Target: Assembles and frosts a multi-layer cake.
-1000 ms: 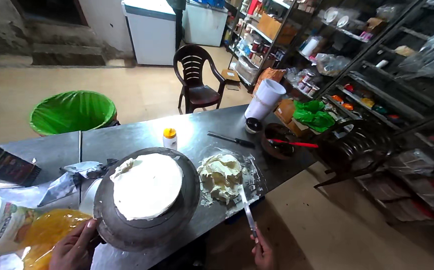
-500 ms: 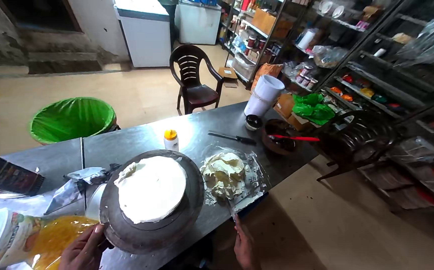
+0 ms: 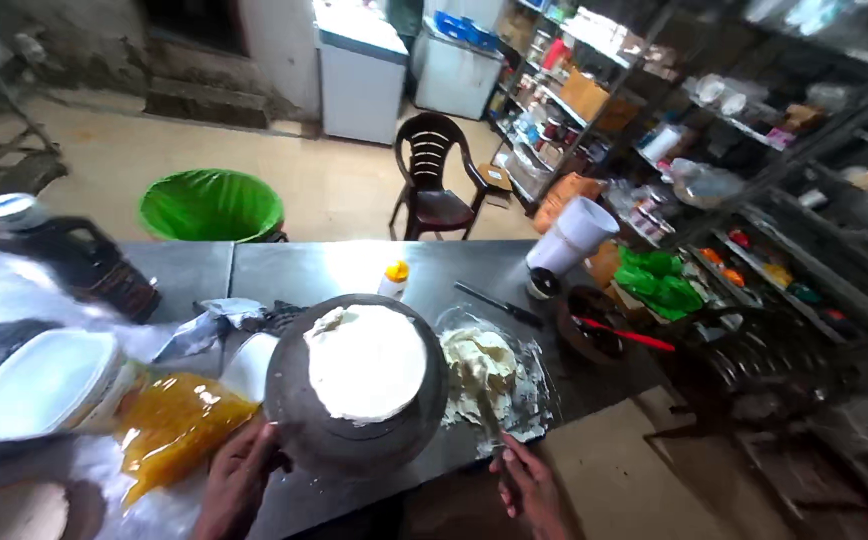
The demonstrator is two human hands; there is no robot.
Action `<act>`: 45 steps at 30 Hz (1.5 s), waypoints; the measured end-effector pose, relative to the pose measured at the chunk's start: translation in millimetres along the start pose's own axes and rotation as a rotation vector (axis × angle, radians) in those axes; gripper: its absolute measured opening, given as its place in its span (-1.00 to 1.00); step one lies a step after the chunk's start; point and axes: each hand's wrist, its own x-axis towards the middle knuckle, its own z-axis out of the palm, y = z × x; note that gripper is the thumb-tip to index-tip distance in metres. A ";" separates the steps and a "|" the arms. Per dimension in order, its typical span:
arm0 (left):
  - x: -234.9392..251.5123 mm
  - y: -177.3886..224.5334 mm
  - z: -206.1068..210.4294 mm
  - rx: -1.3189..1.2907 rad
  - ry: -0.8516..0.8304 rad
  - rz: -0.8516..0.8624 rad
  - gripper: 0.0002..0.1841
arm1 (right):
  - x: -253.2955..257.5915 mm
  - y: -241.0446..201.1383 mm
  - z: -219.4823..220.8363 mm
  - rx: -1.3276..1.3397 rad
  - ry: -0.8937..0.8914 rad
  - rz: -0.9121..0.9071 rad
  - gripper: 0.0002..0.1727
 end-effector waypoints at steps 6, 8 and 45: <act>-19.7 -17.9 13.6 -0.034 -0.058 0.057 -0.72 | 26.1 -211.1 -7.9 -0.725 -0.372 -0.713 -0.62; -26.7 -23.1 18.1 -0.033 -0.102 0.073 -0.71 | 25.8 -292.2 32.7 -1.151 -0.499 -1.008 -0.61; -29.2 -26.6 28.1 -0.063 -0.327 -0.004 -0.66 | 0.2 -375.4 326.3 -2.507 -0.982 -1.503 -0.70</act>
